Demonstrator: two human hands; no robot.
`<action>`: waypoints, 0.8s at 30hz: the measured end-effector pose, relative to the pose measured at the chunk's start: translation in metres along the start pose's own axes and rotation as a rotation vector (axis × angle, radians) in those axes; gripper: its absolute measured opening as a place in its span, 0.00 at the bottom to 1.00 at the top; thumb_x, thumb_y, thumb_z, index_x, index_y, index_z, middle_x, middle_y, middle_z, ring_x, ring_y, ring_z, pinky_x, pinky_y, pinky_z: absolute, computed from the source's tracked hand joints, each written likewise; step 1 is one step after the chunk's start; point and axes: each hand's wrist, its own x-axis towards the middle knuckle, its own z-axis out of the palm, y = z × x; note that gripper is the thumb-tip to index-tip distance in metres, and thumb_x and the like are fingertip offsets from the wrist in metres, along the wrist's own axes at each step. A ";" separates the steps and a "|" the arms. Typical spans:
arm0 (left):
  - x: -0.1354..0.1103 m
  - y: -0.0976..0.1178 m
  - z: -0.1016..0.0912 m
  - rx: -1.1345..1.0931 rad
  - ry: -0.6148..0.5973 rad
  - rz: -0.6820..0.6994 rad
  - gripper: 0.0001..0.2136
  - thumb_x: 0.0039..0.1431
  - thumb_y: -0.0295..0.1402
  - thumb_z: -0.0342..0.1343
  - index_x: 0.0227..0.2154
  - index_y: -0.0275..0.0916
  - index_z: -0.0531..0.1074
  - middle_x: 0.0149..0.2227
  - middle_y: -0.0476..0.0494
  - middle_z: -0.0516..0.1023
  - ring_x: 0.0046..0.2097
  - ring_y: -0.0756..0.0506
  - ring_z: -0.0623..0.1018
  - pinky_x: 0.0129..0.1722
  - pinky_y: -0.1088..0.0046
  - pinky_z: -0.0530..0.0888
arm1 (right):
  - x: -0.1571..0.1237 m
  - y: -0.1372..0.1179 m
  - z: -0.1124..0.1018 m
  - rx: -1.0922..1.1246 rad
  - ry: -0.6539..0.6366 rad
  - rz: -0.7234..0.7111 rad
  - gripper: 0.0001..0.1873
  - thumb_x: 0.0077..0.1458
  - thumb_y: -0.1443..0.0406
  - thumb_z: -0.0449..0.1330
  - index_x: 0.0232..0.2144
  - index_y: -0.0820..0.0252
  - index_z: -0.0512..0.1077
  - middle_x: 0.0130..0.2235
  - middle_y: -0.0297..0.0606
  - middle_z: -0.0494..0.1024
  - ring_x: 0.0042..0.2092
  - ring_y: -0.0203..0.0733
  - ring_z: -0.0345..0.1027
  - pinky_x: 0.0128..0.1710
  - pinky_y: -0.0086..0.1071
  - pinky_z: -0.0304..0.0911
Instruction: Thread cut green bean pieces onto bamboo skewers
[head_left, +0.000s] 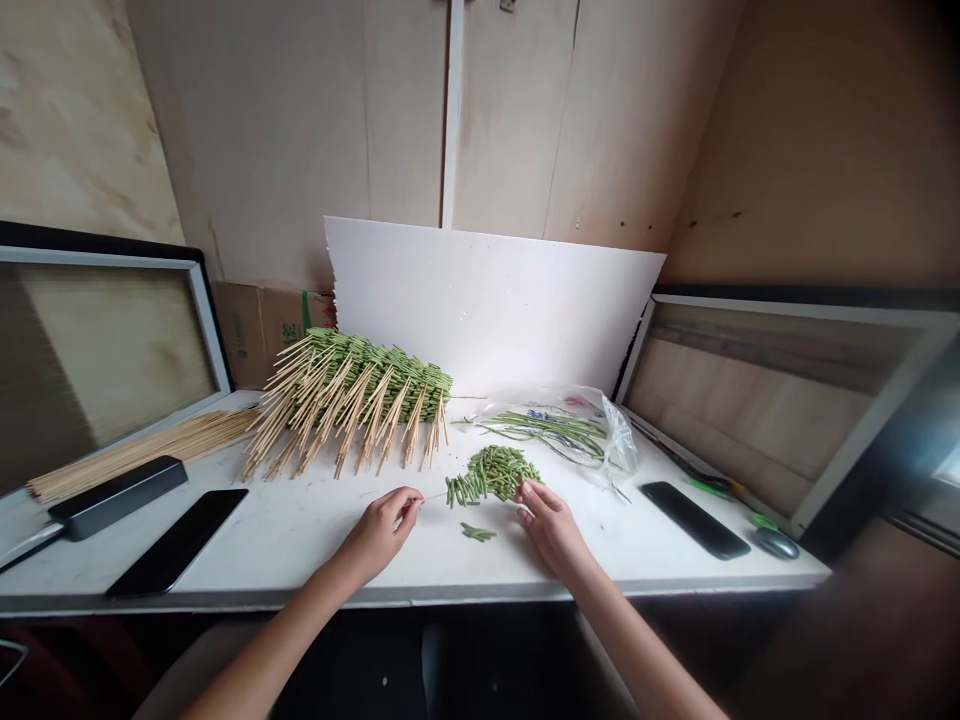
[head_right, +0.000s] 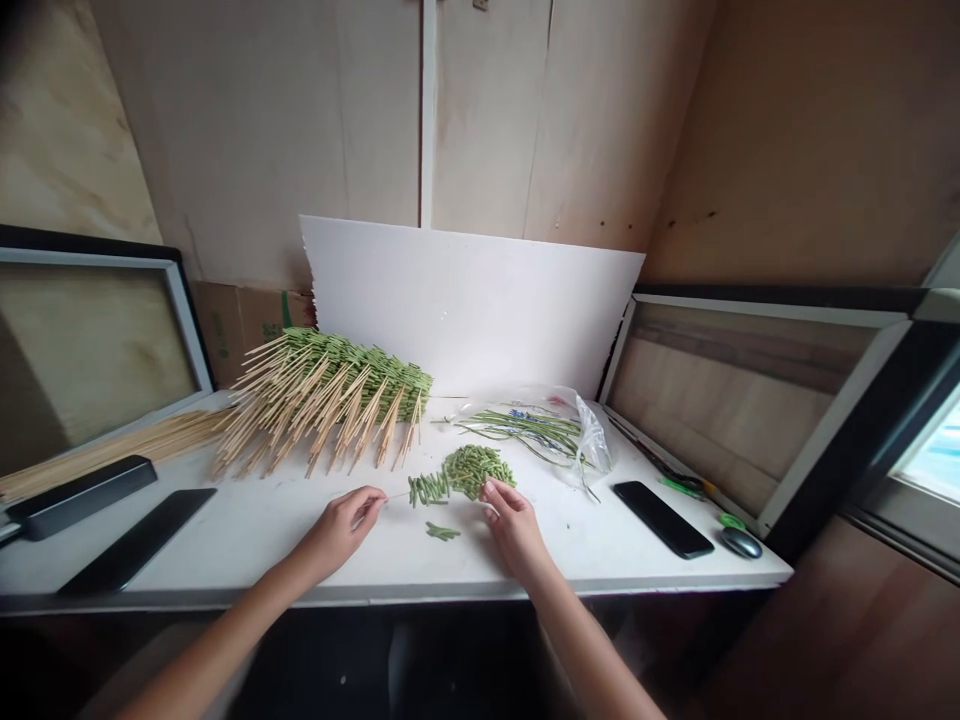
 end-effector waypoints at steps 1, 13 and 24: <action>-0.001 0.000 0.002 -0.008 -0.005 0.000 0.11 0.73 0.37 0.47 0.41 0.41 0.73 0.38 0.43 0.80 0.37 0.45 0.79 0.38 0.73 0.73 | 0.000 0.000 0.000 0.005 -0.010 -0.008 0.19 0.44 0.52 0.78 0.36 0.53 0.84 0.36 0.36 0.80 0.40 0.42 0.73 0.36 0.31 0.67; -0.002 0.004 0.007 -0.038 -0.066 -0.013 0.11 0.73 0.38 0.47 0.42 0.41 0.73 0.38 0.43 0.80 0.37 0.46 0.79 0.38 0.74 0.73 | -0.001 0.000 -0.001 0.004 -0.046 -0.011 0.18 0.47 0.51 0.76 0.37 0.53 0.83 0.43 0.40 0.83 0.48 0.47 0.75 0.40 0.33 0.69; -0.002 0.004 0.005 -0.031 -0.097 -0.038 0.12 0.73 0.39 0.47 0.43 0.41 0.73 0.40 0.43 0.81 0.39 0.44 0.80 0.39 0.72 0.74 | -0.001 -0.001 -0.004 0.073 -0.121 0.057 0.18 0.49 0.52 0.76 0.38 0.56 0.83 0.44 0.44 0.86 0.51 0.52 0.79 0.45 0.37 0.71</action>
